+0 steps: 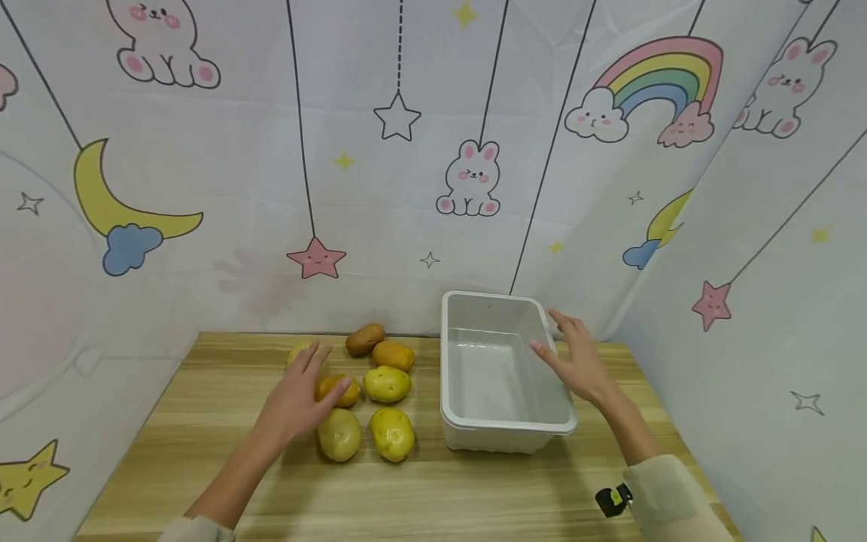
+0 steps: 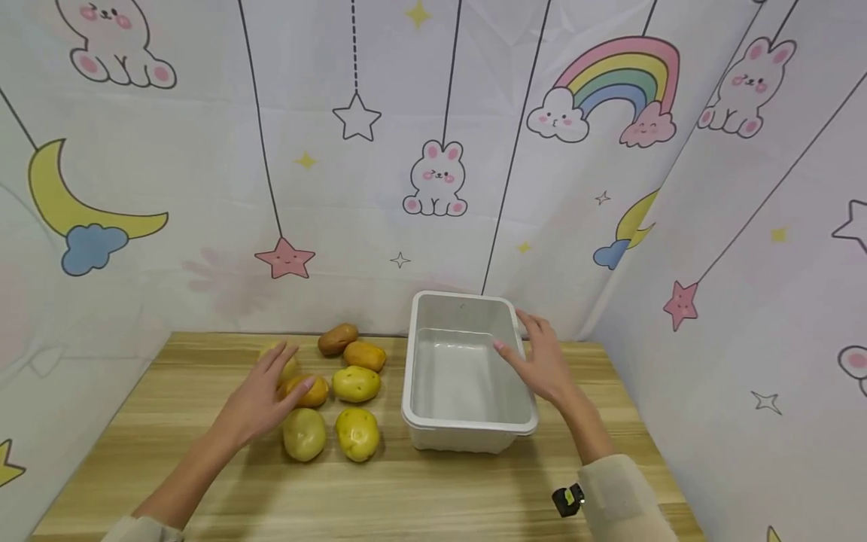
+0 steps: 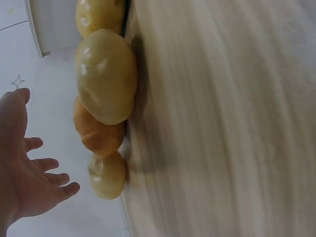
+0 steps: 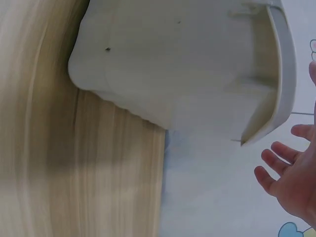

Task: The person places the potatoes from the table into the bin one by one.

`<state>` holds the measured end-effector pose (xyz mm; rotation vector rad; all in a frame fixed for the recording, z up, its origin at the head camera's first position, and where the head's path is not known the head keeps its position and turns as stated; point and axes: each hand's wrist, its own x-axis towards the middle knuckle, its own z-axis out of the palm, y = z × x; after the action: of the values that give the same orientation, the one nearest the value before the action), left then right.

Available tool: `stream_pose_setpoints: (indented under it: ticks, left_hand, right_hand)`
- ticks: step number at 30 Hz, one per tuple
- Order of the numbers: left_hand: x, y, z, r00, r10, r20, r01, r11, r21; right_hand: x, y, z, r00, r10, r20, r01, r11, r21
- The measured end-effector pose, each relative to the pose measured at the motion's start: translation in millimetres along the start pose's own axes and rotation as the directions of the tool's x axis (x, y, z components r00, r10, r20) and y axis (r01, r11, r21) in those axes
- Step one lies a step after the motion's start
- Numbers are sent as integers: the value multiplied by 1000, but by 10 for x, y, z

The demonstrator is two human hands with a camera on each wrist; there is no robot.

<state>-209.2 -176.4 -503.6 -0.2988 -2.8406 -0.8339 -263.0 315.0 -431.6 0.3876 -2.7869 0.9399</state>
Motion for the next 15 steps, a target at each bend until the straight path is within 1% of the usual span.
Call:
stream_pose_setpoints:
  ticks: [5, 8, 11, 15]
  left_hand:
    - [-63, -59, 31, 999, 20, -26, -20, 1000, -8]
    - [-95, -92, 48, 999, 16, -51, -16, 1000, -5]
    - [-127, -127, 57, 998, -17, -68, 14, 999, -35]
    - [-149, -202, 57, 993, -91, -70, 84, 992, -93]
  right_hand:
    - [-17, 131, -17, 1000, 30, -8, -29, 995, 97]
    - [-25, 191, -25, 999, 47, -5, -46, 986, 158]
    - [-25, 242, -28, 997, 73, -7, -70, 978, 196]
    - [-23, 294, -29, 993, 119, 2, -116, 964, 238]
